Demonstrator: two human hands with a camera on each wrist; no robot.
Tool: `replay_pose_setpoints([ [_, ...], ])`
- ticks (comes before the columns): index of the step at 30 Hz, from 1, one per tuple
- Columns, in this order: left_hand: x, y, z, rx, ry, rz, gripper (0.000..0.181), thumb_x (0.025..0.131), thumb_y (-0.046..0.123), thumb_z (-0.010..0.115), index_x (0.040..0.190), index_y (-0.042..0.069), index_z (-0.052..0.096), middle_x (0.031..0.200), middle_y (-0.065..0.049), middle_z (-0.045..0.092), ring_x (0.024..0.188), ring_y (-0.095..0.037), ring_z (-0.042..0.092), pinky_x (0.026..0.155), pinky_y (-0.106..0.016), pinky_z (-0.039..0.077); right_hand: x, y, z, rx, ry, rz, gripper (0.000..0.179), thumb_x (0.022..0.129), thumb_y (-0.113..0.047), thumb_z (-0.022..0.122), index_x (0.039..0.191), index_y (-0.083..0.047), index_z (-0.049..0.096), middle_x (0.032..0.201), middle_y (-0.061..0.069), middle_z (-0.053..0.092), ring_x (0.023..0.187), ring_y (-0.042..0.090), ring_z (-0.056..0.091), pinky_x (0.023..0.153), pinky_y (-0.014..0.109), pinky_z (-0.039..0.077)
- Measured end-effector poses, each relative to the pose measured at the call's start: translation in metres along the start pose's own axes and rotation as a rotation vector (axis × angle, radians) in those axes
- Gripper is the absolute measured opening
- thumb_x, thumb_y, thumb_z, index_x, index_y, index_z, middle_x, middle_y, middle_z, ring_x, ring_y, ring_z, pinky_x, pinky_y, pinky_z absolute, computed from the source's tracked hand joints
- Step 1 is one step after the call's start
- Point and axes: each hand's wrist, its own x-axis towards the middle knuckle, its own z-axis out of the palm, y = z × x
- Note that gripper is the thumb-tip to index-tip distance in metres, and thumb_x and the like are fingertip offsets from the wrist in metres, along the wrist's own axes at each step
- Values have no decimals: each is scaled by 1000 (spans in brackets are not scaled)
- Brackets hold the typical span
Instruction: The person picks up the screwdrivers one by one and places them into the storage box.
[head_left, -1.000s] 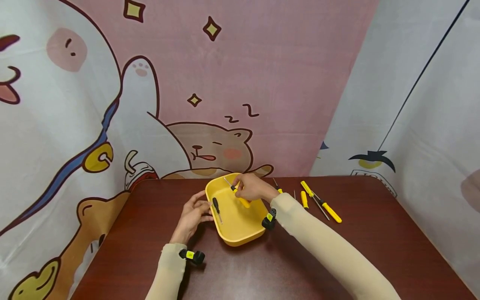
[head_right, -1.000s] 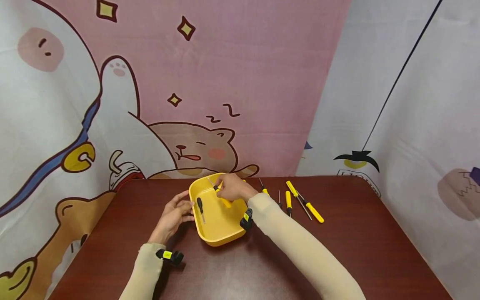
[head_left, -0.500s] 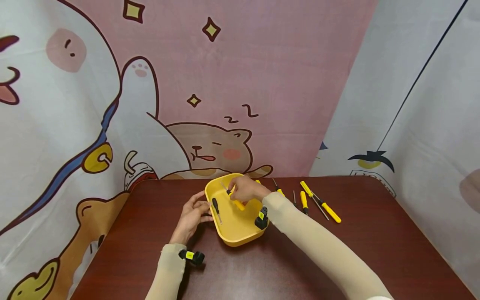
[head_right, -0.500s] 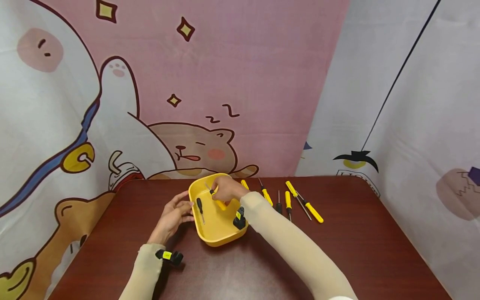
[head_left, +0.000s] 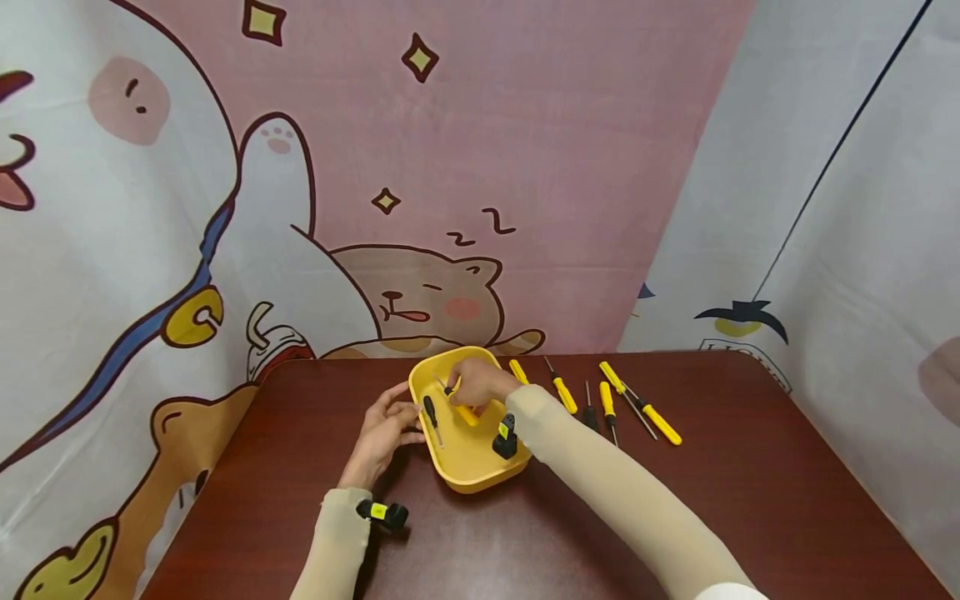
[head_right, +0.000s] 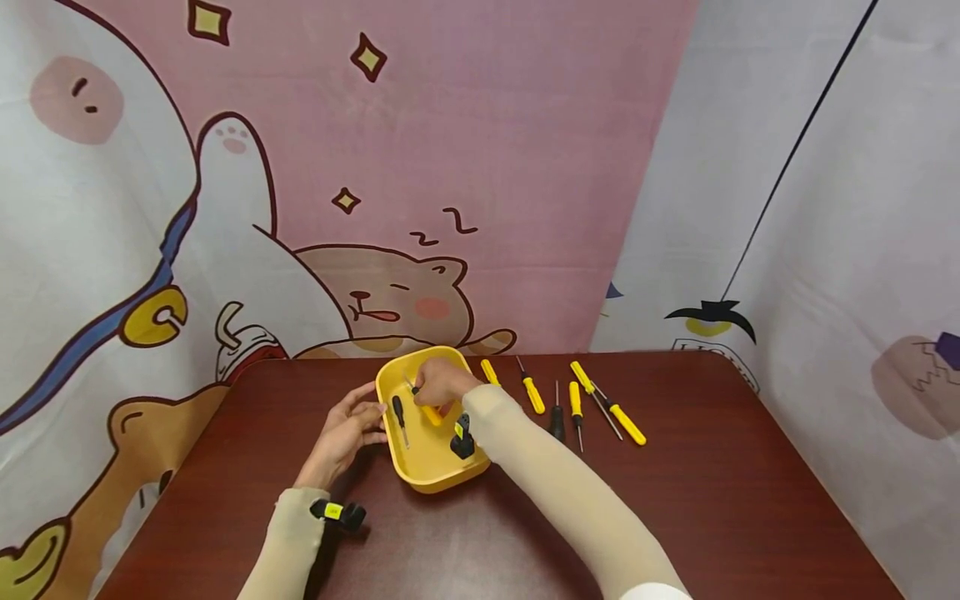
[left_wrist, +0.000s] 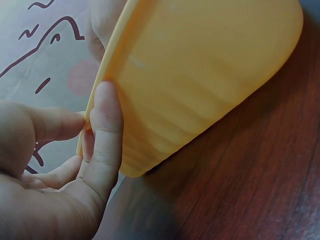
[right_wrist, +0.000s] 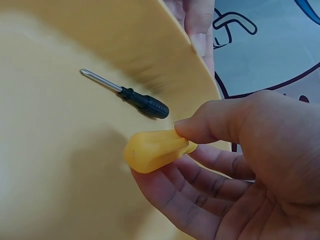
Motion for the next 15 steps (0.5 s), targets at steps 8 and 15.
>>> replay_pose_setpoints([
  [8, 0, 0, -1, 6, -2, -2, 57, 101, 6, 61, 153, 13, 41, 125, -27, 61, 81, -19, 65, 67, -34, 64, 10, -2, 7, 29, -15, 32, 27, 92, -14, 75, 115, -5, 64, 94, 7, 61, 69, 19, 67, 66, 32, 64],
  [15, -1, 0, -1, 3, -3, 2, 58, 101, 5, 61, 154, 12, 40, 125, -27, 60, 81, -19, 65, 67, -33, 64, 18, -2, 14, 32, -23, 63, 20, 90, -14, 77, 104, -7, 65, 89, 7, 63, 68, 19, 69, 64, 32, 64],
])
